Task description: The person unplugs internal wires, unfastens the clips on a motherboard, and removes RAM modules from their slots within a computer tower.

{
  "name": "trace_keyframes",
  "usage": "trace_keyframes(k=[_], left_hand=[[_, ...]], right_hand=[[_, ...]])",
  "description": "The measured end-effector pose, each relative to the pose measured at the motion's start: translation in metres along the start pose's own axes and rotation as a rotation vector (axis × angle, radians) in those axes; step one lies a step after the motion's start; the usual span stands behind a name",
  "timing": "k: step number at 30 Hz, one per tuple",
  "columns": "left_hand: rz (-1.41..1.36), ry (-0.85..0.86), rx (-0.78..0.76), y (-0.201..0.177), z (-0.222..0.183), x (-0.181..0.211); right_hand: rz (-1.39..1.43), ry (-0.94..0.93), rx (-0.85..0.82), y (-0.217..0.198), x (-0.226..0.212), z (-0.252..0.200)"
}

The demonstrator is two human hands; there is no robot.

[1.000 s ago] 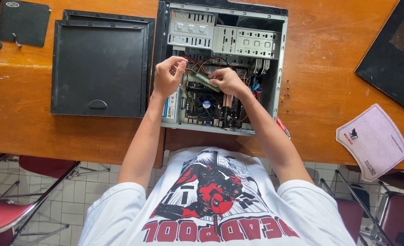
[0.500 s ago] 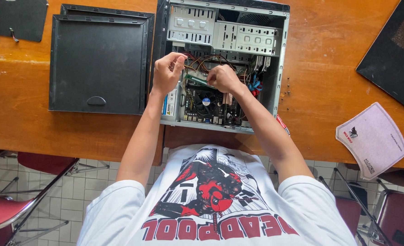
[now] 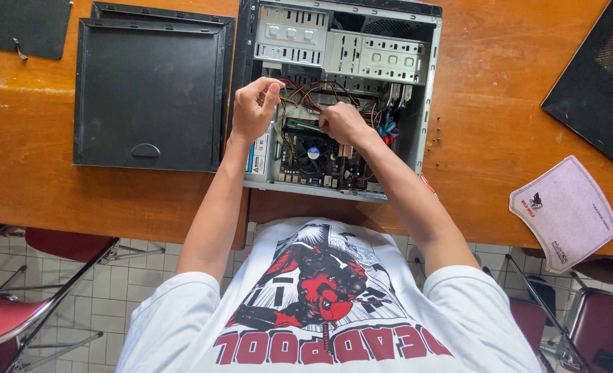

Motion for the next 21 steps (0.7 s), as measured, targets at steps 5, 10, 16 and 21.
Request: trace_keyframes(k=[5, 10, 16, 21], left_hand=[[-0.001, 0.001, -0.001, -0.001, 0.0, 0.002], [0.0, 0.006, 0.0, -0.001, 0.0, 0.005], [-0.005, -0.026, 0.015, 0.0, -0.001, 0.002], [0.004, -0.028, 0.009, 0.0, -0.002, 0.002]], right_hand=[[-0.02, 0.011, -0.011, 0.012, 0.007, 0.006], [-0.033, -0.006, -0.004, 0.007, 0.001, 0.003], [-0.05, -0.046, 0.005, 0.029, 0.0, 0.011], [-0.066, -0.089, 0.041, 0.035, 0.0, 0.012]])
Point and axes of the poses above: each hand's wrist, its own z-axis towards the middle knuckle, its own y-axis out of the palm, x = y × z, the point moved 10 cm from there along z, towards the middle knuckle, and after that the axes turned 8 degrees about -x, right-handed, at the moved point
